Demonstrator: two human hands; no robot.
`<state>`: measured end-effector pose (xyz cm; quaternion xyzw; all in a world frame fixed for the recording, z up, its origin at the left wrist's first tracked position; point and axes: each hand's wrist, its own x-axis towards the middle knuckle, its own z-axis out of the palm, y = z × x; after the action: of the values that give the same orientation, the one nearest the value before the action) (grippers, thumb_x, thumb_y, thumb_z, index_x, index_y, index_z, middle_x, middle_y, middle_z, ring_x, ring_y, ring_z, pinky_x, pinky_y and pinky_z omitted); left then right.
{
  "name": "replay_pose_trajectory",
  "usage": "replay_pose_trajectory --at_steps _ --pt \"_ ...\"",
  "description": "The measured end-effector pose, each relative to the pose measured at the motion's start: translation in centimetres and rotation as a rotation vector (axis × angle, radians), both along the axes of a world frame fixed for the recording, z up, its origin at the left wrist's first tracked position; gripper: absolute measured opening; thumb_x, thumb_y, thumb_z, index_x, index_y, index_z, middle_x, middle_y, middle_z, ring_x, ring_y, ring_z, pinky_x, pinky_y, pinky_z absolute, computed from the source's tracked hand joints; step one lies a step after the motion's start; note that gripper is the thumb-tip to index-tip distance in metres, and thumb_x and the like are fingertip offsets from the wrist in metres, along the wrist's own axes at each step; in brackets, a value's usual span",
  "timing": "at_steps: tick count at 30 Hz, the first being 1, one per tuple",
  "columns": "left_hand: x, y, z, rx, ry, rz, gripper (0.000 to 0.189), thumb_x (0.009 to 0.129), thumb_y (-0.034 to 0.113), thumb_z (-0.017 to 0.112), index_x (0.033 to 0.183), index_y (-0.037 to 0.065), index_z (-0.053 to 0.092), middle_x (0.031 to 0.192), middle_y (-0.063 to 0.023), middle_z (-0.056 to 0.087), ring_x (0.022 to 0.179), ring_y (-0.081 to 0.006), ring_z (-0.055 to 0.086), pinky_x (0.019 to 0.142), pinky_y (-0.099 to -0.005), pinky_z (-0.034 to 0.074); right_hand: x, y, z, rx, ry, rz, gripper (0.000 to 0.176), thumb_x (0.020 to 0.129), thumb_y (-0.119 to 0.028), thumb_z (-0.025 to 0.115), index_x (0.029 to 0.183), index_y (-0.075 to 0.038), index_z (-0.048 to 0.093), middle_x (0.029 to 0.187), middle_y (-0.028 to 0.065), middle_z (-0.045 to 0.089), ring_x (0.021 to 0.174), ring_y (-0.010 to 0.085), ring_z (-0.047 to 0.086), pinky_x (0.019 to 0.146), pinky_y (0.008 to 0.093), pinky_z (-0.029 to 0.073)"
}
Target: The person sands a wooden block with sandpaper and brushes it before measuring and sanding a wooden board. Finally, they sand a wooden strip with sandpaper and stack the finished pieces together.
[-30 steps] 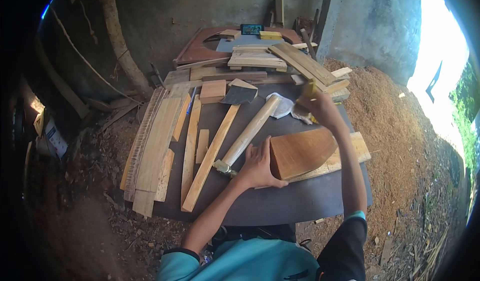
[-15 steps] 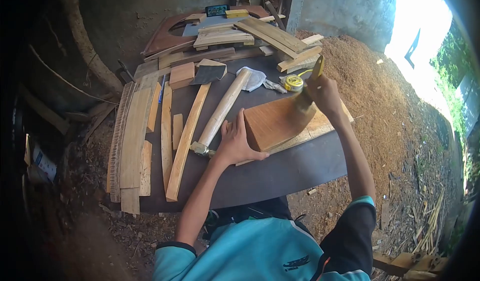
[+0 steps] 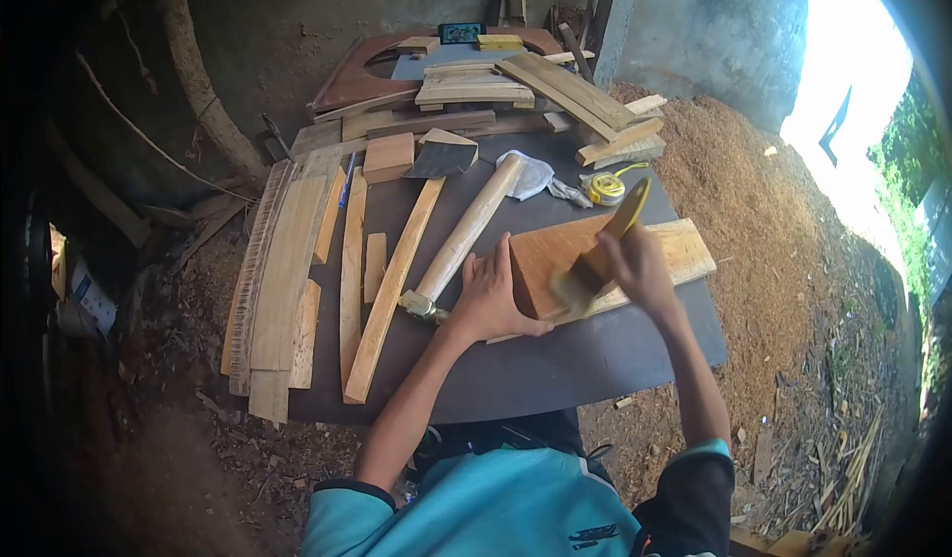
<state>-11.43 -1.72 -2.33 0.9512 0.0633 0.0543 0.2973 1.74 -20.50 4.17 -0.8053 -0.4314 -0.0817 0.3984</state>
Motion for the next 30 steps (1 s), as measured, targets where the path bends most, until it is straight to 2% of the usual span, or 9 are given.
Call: replay_pose_trajectory --at_steps 3,7,11,12,19,22,25,27,30 --pt "0.2 0.2 0.2 0.002 0.01 -0.001 0.142 0.047 0.063 0.076 0.138 -0.009 -0.005 0.139 -0.0303 0.022 0.133 -0.0384 0.023 0.108 -0.0535 0.004 2.4 -0.4 2.1 -0.282 -0.523 -0.387 0.011 0.089 -0.01 0.055 0.092 0.001 0.055 0.068 0.0131 0.06 0.057 0.0223 0.061 0.048 0.0325 0.047" --pt "0.3 -0.1 0.0 0.035 -0.009 0.011 0.143 0.047 0.061 0.078 0.138 -0.008 -0.007 0.14 -0.0287 0.021 0.135 -0.0367 0.02 0.109 -0.0531 0.006 -5.3 2.6 3.0 0.09 -0.064 0.23 0.017 0.084 -0.014 0.062 0.087 0.002 0.056 0.07 0.0173 0.062 0.066 0.0304 0.065 0.057 0.0347 0.05" --pt "-0.3 -0.1 0.0 0.005 0.016 0.014 0.143 0.049 0.062 0.076 0.139 -0.005 -0.011 0.143 -0.0278 0.017 0.136 -0.0364 0.018 0.11 -0.053 0.005 -1.0 3.5 1.9 -0.185 -0.009 -0.134 0.011 0.084 -0.009 0.06 0.088 0.001 0.055 0.078 0.0157 0.063 0.067 0.0319 0.064 0.057 0.0355 0.05" --pt "-0.3 -0.1 -0.1 0.017 0.027 0.013 0.143 0.049 0.062 0.076 0.139 -0.005 -0.011 0.143 -0.0279 0.017 0.136 -0.0363 0.018 0.11 -0.053 0.004 0.2 3.7 2.3 -0.293 -0.389 -0.189 0.011 0.084 -0.007 0.06 0.09 0.001 0.057 0.082 0.014 0.064 0.069 0.0293 0.065 0.06 0.0353 0.05" --pt "0.0 0.0 -0.8 0.02 -0.075 0.005 0.14 0.048 0.062 0.075 0.14 -0.005 -0.005 0.142 -0.0266 0.02 0.134 -0.0362 0.022 0.108 -0.0546 0.006 -3.0 4.3 3.4 0.121 0.767 0.488 0.017 0.087 -0.014 0.061 0.095 0.0 0.058 0.084 0.0105 0.064 0.076 0.0227 0.066 0.067 0.0308 0.051" --pt "0.0 0.1 -0.7 0.011 -0.073 -0.008 0.139 0.049 0.063 0.074 0.141 -0.005 -0.005 0.142 -0.0272 0.02 0.134 -0.0367 0.023 0.107 -0.055 0.006 -1.0 6.6 2.2 0.055 -0.14 0.426 0.019 0.09 -0.017 0.057 0.096 0.001 0.057 0.081 0.0096 0.063 0.066 0.0174 0.06 0.062 0.0309 0.048" --pt "0.1 0.0 -0.6 0.006 -0.068 -0.006 0.139 0.05 0.063 0.074 0.14 -0.005 -0.005 0.141 -0.0283 0.02 0.133 -0.0372 0.024 0.107 -0.055 0.006 -2.1 6.5 2.9 -0.129 0.198 0.499 0.018 0.09 -0.016 0.056 0.096 0.001 0.056 0.081 0.0101 0.063 0.061 0.0175 0.056 0.062 0.0304 0.047" --pt "0.6 0.3 -1.9 0.039 -0.091 0.023 0.139 0.05 0.063 0.075 0.14 -0.005 -0.006 0.141 -0.0279 0.021 0.133 -0.037 0.025 0.107 -0.0554 0.007 -2.7 7.3 2.2 0.305 0.472 0.57 0.019 0.088 -0.017 0.057 0.092 0.002 0.055 0.074 0.0154 0.058 0.062 0.0256 0.056 0.061 0.0312 0.045" --pt "0.0 0.0 -0.3 0.023 -0.078 0.0 0.139 0.049 0.063 0.075 0.14 -0.006 -0.005 0.14 -0.0265 0.023 0.132 -0.0362 0.027 0.107 -0.0563 0.008 -1.5 7.9 0.7 0.054 0.109 0.322 0.018 0.088 -0.014 0.059 0.096 0.002 0.054 0.08 0.0145 0.062 0.071 0.026 0.061 0.065 0.0321 0.047"
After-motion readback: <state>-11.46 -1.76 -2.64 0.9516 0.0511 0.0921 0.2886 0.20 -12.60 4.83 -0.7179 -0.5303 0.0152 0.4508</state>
